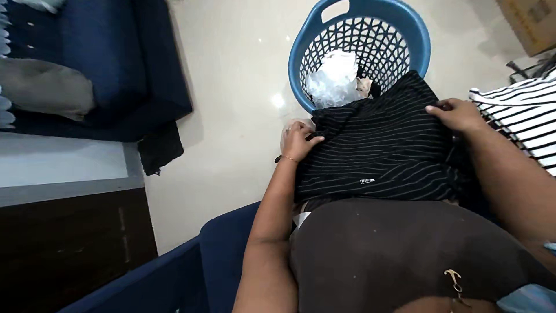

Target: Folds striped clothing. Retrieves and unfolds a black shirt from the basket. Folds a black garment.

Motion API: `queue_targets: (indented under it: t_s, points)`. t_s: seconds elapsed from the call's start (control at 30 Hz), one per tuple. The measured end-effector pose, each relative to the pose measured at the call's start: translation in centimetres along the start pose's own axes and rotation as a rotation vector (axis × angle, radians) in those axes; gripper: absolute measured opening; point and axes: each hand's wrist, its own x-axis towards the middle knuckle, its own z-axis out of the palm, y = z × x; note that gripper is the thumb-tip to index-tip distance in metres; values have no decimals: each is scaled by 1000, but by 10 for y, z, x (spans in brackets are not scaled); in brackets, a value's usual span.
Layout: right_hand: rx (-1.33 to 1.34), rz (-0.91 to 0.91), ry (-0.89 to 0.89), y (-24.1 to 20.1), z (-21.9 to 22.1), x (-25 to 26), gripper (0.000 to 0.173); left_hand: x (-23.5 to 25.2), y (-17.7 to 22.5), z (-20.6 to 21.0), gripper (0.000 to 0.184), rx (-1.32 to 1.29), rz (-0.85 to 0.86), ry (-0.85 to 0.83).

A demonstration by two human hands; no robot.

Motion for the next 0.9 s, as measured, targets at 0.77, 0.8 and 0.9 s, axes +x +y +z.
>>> queue_targets:
  t_s: [0.77, 0.8, 0.9]
  points:
    - [-261, -352, -136, 0, -62, -61, 24, -21, 7, -68, 33, 8, -141, -34]
    - [-219, -391, -99, -11, -54, -49, 26, -2, 12, -59, 34, 3, -105, -4]
    - [-201, -401, -118, -16, -19, -8, 39, 47, 15, -17, 39, 159, -86, -79]
